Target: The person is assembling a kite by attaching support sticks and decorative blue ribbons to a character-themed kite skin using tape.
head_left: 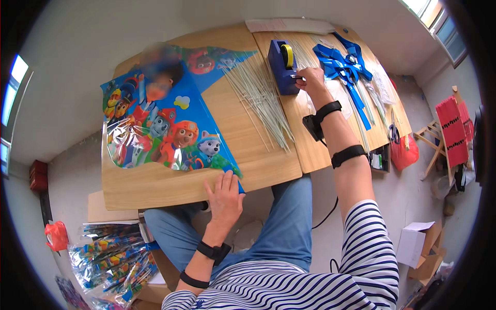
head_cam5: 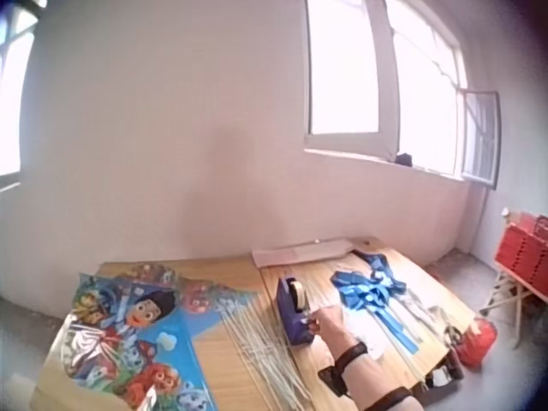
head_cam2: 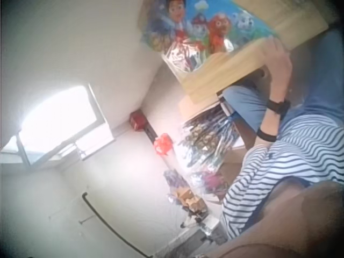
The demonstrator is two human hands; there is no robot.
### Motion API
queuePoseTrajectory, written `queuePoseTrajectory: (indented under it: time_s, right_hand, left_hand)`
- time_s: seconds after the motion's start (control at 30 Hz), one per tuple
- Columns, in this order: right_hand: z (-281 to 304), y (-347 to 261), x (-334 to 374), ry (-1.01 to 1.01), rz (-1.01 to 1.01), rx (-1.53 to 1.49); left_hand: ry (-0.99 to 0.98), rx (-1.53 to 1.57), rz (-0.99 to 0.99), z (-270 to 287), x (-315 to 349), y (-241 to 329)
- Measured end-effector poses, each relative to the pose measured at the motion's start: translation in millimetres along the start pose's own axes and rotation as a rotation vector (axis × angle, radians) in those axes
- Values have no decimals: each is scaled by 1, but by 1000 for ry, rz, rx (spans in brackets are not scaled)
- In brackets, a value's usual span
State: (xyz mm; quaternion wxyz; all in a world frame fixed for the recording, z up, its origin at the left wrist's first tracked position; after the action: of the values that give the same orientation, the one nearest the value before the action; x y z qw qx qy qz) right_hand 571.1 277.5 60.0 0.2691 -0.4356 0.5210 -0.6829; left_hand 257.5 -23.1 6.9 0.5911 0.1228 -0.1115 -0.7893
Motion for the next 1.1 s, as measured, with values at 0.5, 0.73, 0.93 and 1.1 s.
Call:
queuePoseTrajectory:
  time_s: [0.5, 0.73, 0.93, 1.1]
  right_hand:
    - [3, 88, 60, -148, -429, -1123]
    - [-7, 71, 37, -138, -378, -1160]
    - [-14, 67, 39, -86, -233, -878]
    - [-12, 70, 37, -65, -127, -773]
  left_hand:
    - [13, -30, 6, 1, 0, 1]
    - [1, -20, 2, 2, -2, 4]
    - [9, -29, 15, 2, 1, 2]
    - [6, -25, 16, 0, -2, 3]
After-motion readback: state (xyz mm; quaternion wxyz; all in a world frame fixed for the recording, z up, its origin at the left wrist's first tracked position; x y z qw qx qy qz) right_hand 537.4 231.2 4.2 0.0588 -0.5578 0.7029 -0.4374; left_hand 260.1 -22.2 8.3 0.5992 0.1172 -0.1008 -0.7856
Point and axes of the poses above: each hand's wrist, its own x-axis away from the middle knuckle, its own z-axis out of the back of the hand, y = z × x, the point moved 1 cm from there along -x, towards the middle knuckle, and after that the axes turned 1 degree about x, right-handed, at the moved point
